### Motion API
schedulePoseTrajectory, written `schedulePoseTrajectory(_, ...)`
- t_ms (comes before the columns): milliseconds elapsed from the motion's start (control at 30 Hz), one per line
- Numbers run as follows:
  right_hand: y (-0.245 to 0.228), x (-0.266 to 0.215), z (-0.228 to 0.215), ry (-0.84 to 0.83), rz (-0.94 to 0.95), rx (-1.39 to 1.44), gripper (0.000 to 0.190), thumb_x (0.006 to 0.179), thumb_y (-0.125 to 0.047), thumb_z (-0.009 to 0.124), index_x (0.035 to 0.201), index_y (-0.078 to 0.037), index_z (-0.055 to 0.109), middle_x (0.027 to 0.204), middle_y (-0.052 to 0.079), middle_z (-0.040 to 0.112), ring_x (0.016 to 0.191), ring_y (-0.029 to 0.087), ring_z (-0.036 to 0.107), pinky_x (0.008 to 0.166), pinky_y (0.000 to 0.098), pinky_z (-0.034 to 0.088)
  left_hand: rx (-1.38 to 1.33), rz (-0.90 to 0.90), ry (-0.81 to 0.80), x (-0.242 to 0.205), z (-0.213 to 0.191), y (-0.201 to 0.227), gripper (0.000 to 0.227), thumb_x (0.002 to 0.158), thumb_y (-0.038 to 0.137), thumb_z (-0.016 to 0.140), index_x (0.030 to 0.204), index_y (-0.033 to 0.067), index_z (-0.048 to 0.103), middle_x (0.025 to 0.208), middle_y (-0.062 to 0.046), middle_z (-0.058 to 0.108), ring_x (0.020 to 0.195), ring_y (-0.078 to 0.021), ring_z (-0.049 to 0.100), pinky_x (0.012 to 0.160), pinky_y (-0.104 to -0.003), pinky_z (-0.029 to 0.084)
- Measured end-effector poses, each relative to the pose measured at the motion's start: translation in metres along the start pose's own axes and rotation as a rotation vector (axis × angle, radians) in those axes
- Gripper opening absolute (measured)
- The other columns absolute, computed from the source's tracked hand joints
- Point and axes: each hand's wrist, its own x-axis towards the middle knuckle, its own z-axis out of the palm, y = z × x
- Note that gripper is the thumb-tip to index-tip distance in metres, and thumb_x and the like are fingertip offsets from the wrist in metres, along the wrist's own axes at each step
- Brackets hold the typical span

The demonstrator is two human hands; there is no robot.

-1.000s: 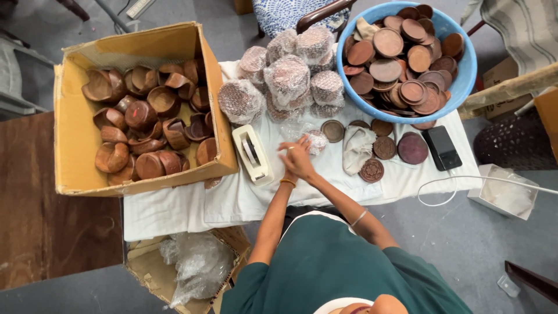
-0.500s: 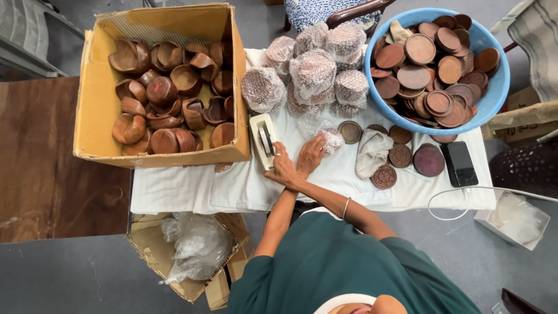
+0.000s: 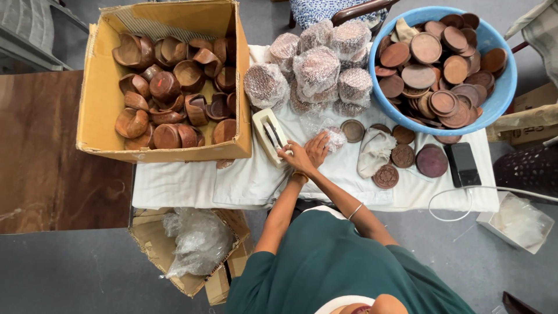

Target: The person cleans small, round wooden objects with a white cloth and then wraps them individually in bubble wrap. They place the wrapped items on the table and continue the process with additional wooden pieces from a cardboard box and a blue basin.

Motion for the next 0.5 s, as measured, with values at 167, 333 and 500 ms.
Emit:
schedulePoseTrajectory(167,-0.006,-0.006,-0.002,0.117,0.08,0.029,0.04,0.095,-0.041,0.07,0.088,-0.003,0.079,0.126,0.021,0.067,0.127,0.036,0.059,0.104,0.0423,0.046,0.196,-0.076,-0.091,0.007,-0.011,0.027,0.05,0.096,0.023,0.058,0.144,0.008,0.051,0.159,-0.008,0.042,0.143,-0.0274,0.046,0.109,-0.05,0.043)
schedulePoseTrajectory(333,-0.063,-0.024,-0.028,0.229,-0.133,-0.155,0.029,0.091,-0.032,0.074,0.084,-0.003,0.076,0.142,0.022,0.058,0.124,0.039,0.058,0.104,0.0462,0.045,0.198,-0.096,-0.059,0.004,-0.009,0.027,0.046,0.099,0.02,0.057,0.143,0.0073,0.05,0.161,-0.008,0.042,0.147,-0.0264,0.044,0.109,-0.052,0.045)
schedulePoseTrajectory(500,-0.081,-0.052,-0.037,0.281,-0.277,-0.193,0.026,0.095,-0.025,0.077,0.089,0.0,0.072,0.147,0.018,0.057,0.126,0.035,0.061,0.102,0.0405,0.05,0.204,-0.078,-0.016,0.003,-0.005,0.025,0.043,0.101,0.02,0.058,0.142,0.0093,0.05,0.16,-0.006,0.043,0.146,-0.0254,0.043,0.107,-0.052,0.046)
